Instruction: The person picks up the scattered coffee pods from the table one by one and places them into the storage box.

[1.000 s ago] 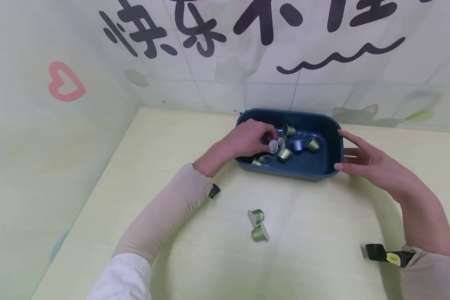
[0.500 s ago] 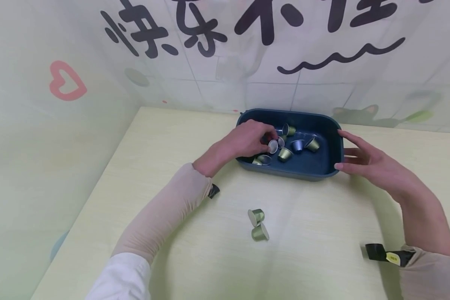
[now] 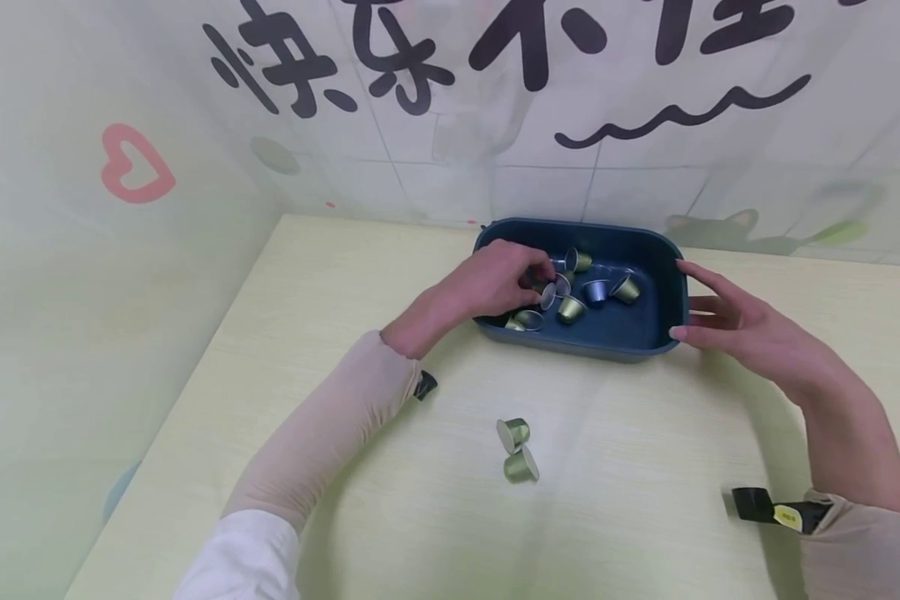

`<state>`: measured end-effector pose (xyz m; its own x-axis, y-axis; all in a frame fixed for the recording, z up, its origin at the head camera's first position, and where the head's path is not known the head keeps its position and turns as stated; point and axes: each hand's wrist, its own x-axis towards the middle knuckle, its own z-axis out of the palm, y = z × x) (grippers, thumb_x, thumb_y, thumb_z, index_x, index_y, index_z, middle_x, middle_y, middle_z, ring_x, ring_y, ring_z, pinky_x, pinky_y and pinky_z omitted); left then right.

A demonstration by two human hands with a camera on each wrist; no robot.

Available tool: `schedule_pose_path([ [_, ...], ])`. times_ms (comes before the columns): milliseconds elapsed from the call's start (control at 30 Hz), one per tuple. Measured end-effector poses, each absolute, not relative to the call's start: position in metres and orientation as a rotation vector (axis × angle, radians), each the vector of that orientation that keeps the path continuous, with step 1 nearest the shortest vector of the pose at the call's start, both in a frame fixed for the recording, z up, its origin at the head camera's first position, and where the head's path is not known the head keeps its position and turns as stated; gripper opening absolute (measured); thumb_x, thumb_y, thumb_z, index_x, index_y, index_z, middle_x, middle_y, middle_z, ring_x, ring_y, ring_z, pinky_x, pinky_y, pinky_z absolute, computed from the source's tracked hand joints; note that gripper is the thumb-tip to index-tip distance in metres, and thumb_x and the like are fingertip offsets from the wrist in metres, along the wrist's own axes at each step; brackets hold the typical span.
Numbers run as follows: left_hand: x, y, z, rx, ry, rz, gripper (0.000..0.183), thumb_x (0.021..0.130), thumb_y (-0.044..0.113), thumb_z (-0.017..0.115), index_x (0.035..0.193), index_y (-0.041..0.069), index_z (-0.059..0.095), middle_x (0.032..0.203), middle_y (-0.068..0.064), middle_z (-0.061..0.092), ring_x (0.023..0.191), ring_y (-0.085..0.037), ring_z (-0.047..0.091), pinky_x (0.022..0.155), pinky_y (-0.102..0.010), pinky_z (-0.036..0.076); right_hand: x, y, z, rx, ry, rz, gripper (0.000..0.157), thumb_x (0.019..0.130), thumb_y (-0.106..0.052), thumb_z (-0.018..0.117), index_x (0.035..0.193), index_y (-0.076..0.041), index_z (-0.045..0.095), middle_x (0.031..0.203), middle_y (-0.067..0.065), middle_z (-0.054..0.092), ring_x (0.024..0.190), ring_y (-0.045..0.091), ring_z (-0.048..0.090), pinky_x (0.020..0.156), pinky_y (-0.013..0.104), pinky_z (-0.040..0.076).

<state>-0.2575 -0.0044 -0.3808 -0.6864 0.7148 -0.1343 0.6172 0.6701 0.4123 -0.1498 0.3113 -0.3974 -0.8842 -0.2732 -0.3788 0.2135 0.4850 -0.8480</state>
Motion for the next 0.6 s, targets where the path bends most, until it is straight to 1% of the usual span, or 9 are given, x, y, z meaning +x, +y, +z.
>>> schedule_pose_path([
  [200,-0.255,-0.008,-0.378,1.087,2.602,0.53,0.028,0.094,0.016,0.07,0.121,0.011,0.068,0.114,0.001,0.069,0.092,-0.008,0.063,0.084,-0.022,0.049,-0.149,0.312,-0.397,-0.042,2.272,-1.382,0.085,0.099,-0.034,0.063,0.155,-0.051,0.003,0.158,0.023,0.024,0.143,0.041,0.024,0.105,0.064,0.022],
  [300,-0.253,-0.01,-0.376,1.089,2.596,0.556,0.029,0.094,0.015,0.071,0.122,0.011,0.068,0.114,0.0,0.069,0.092,-0.008,0.064,0.085,-0.022,0.049,-0.149,0.312,-0.397,-0.025,2.278,-1.377,0.084,0.098,-0.036,0.064,0.155,-0.053,0.004,0.158,0.02,0.027,0.142,0.038,0.026,0.105,0.061,0.024],
  [333,-0.252,-0.011,-0.375,1.089,2.596,0.565,0.029,0.093,0.015,0.071,0.122,0.011,0.068,0.114,0.0,0.069,0.093,-0.008,0.064,0.085,-0.022,0.049,-0.149,0.313,-0.397,-0.035,2.274,-1.384,0.084,0.098,-0.035,0.064,0.155,-0.053,0.004,0.158,0.021,0.026,0.143,0.039,0.025,0.105,0.063,0.023],
  [433,-0.249,-0.014,-0.373,1.099,2.596,0.596,0.029,0.093,0.014,0.071,0.122,0.01,0.068,0.114,0.0,0.069,0.094,-0.009,0.064,0.085,-0.021,0.049,-0.148,0.312,-0.396,-0.027,2.278,-1.382,0.084,0.097,-0.036,0.065,0.154,-0.054,0.006,0.157,0.018,0.028,0.143,0.037,0.026,0.106,0.061,0.023],
  [600,-0.243,-0.019,-0.368,1.139,2.59,0.673,0.029,0.092,0.014,0.072,0.121,0.008,0.068,0.111,-0.001,0.069,0.093,-0.008,0.064,0.083,-0.021,0.049,-0.148,0.312,-0.395,-0.03,2.276,-1.389,0.084,0.097,-0.037,0.065,0.154,-0.055,0.007,0.158,0.019,0.027,0.144,0.038,0.025,0.106,0.063,0.022],
])
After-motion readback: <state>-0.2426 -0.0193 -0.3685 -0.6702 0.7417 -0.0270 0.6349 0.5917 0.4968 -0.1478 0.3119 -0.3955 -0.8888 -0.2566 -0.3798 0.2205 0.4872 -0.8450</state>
